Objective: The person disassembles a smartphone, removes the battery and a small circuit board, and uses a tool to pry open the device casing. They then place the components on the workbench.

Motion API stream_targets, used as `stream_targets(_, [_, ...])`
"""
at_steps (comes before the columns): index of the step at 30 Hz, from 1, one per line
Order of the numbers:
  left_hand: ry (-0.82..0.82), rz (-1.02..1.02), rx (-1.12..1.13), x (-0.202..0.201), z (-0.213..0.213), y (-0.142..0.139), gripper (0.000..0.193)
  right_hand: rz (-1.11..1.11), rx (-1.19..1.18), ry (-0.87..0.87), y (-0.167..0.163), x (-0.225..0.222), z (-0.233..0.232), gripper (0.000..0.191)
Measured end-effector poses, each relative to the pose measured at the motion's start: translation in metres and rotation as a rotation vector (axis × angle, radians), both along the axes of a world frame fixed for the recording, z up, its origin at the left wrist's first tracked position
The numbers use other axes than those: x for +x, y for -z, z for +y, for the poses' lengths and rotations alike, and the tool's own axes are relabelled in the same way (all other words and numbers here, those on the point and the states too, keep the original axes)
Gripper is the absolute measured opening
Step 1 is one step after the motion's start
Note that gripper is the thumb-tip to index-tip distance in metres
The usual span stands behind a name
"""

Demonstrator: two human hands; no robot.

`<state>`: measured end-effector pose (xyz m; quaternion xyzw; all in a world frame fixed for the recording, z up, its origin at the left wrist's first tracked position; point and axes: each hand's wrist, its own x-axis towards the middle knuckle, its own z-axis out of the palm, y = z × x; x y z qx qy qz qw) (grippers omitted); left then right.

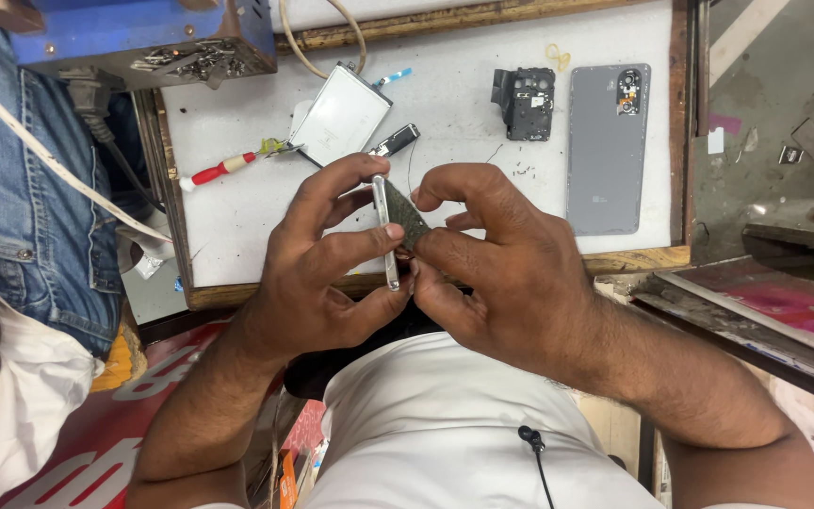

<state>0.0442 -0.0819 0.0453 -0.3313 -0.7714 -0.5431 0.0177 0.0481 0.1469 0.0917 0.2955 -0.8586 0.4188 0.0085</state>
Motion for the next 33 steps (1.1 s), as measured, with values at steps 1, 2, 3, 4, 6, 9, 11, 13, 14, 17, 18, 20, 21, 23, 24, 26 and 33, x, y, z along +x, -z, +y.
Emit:
stream_targets(1, [-0.007, 0.001, -0.006, 0.0, 0.001, 0.0, 0.053, -0.001, 0.001, -0.004, 0.0, 0.0, 0.001, 0.008])
stream_targets(2, [-0.004, 0.002, -0.008, 0.0, 0.001, 0.0, 0.053, -0.002, 0.001, -0.009, 0.0, 0.0, 0.001, 0.009])
stream_targets(3, [-0.003, 0.003, -0.008, 0.0, 0.002, -0.001, 0.053, 0.007, 0.017, -0.007, -0.001, 0.0, 0.001, 0.008])
stream_targets(4, [-0.003, 0.005, -0.008, 0.0, 0.002, -0.001, 0.053, 0.016, 0.034, -0.007, -0.002, 0.0, 0.001, 0.008])
stream_targets(6, [-0.005, 0.009, -0.006, -0.003, 0.004, -0.004, 0.053, 0.036, 0.07, 0.019, -0.006, -0.001, 0.001, 0.009])
stream_targets(9, [-0.006, 0.002, -0.008, -0.005, 0.007, -0.011, 0.051, 0.043, 0.129, 0.075, -0.018, -0.001, 0.001, 0.013])
stream_targets(11, [0.002, -0.021, -0.024, -0.009, 0.01, -0.016, 0.049, 0.031, 0.184, 0.11, -0.028, 0.001, 0.003, 0.014])
stream_targets(13, [0.013, -0.094, -0.05, -0.01, 0.013, -0.022, 0.047, -0.02, 0.205, 0.138, -0.038, 0.006, 0.007, 0.025])
stream_targets(14, [0.027, -0.056, -0.037, -0.012, 0.014, -0.023, 0.048, -0.038, 0.217, 0.153, -0.041, 0.006, 0.009, 0.031])
stream_targets(17, [0.101, -0.019, 0.01, -0.025, 0.018, -0.023, 0.056, -0.036, 0.154, 0.13, -0.04, 0.001, 0.016, 0.038])
stream_targets(18, [0.144, -0.06, 0.031, -0.031, 0.018, -0.021, 0.06, -0.014, 0.12, 0.121, -0.038, -0.001, 0.018, 0.041])
stream_targets(20, [0.207, -0.161, 0.058, -0.044, 0.02, -0.015, 0.069, 0.038, 0.05, 0.096, -0.029, -0.009, 0.021, 0.047])
stream_targets(21, [0.229, -0.229, 0.063, -0.05, 0.021, -0.012, 0.073, -0.061, -0.04, 0.084, -0.024, -0.013, 0.022, 0.051])
stream_targets(23, [0.278, -0.321, 0.092, -0.059, 0.023, -0.004, 0.08, -0.263, -0.218, 0.062, -0.011, -0.021, 0.023, 0.059])
stream_targets(24, [0.302, -0.342, 0.116, -0.063, 0.025, -0.001, 0.083, -0.361, -0.334, 0.016, -0.004, -0.025, 0.022, 0.059])
stream_targets(26, [0.34, -0.348, 0.12, -0.069, 0.028, 0.006, 0.088, -0.567, -0.567, -0.078, 0.007, -0.03, 0.021, 0.061])
stream_targets(33, [0.405, -0.194, 0.074, -0.08, 0.032, 0.006, 0.092, -0.792, -0.745, 0.029, 0.008, -0.028, 0.03, 0.058])
